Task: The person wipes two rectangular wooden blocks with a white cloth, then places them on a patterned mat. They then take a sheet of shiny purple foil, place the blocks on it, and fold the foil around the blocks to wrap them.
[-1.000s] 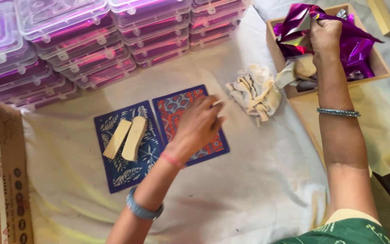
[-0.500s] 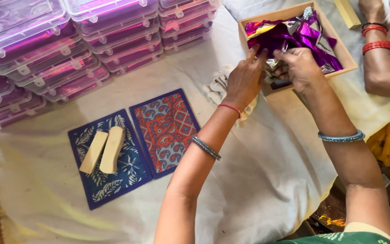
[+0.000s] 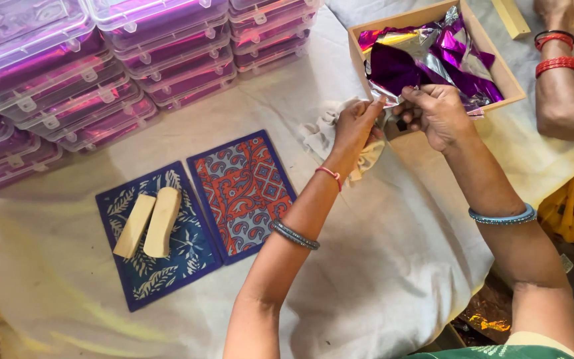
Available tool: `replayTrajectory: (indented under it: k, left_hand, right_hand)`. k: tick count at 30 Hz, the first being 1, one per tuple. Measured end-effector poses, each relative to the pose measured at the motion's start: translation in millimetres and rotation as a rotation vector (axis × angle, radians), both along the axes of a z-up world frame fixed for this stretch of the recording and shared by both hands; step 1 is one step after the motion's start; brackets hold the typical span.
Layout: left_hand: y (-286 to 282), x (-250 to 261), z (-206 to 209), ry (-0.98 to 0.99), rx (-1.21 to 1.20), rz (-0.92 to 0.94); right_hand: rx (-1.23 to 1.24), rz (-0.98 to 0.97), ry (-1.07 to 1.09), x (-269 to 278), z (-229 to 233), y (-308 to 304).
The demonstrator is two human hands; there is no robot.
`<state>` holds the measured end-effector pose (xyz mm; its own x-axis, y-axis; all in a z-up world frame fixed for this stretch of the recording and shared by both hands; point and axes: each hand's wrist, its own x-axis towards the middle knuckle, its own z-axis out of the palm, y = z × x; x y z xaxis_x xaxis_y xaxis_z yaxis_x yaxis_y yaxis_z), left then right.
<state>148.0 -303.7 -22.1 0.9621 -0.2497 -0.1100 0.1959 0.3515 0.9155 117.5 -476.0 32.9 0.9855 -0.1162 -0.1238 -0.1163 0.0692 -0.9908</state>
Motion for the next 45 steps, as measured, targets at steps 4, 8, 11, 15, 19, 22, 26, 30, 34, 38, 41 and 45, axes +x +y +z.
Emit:
replayTrajectory:
  k: [4, 8, 11, 15, 19, 22, 26, 30, 34, 38, 41, 45]
  left_hand:
    - [-3.0, 11.8, -14.3, 0.062, -0.115, -0.072]
    - [-10.6, 24.0, -38.2, 0.000, -0.161, -0.040]
    - [-11.7, 25.4, -44.4, 0.014, -0.157, -0.042]
    - [-9.5, 25.7, -47.8, 0.003, -0.162, -0.052]
    - [6.2, 21.4, -35.8, -0.009, -0.087, -0.072]
    - [20.7, 19.5, -24.3, -0.049, -0.027, -0.105]
    - [57.1, 17.4, 18.6, -0.157, 0.058, -0.092]
    - [129.5, -8.0, 76.0, -0.279, 0.103, -0.095]
    - [221.0, -61.5, 146.6, -0.453, 0.204, -0.001]
    - [313.7, -124.6, 188.4, -0.521, 0.357, 0.194]
    - [353.9, -167.0, 198.8, -0.444, 0.424, 0.266]
    - [377.1, -205.8, 193.5, -0.415, 0.471, 0.251]
  right_hand:
    - [-0.228, 0.050, 0.023, -4.4, 1.4, 0.2]
    - [-0.927, -0.030, -0.256, -36.5, 54.6, 38.5]
    - [-1.385, 0.114, -0.670, -20.7, 69.9, 46.7]
    - [-1.320, 0.424, -0.384, 55.0, 31.5, 10.6]
    - [-1.156, 0.347, -0.262, 110.9, 3.2, -19.2]
    - [-1.001, 0.344, -0.032, 129.9, -19.1, -48.1]
    - [-0.809, 0.427, 0.093, 159.0, -57.4, -92.0]
    - [-0.833, 0.495, 0.026, 175.2, -66.9, -110.1]
    - [-0.792, 0.448, -0.002, 178.5, -66.6, -114.5]
    - [-0.891, 0.402, -0.077, 177.3, -61.2, -109.5]
    - [-1.242, 0.405, -0.314, 161.8, -34.8, -88.5]
    - [-1.197, 0.232, -0.181, 124.4, 15.4, -42.7]
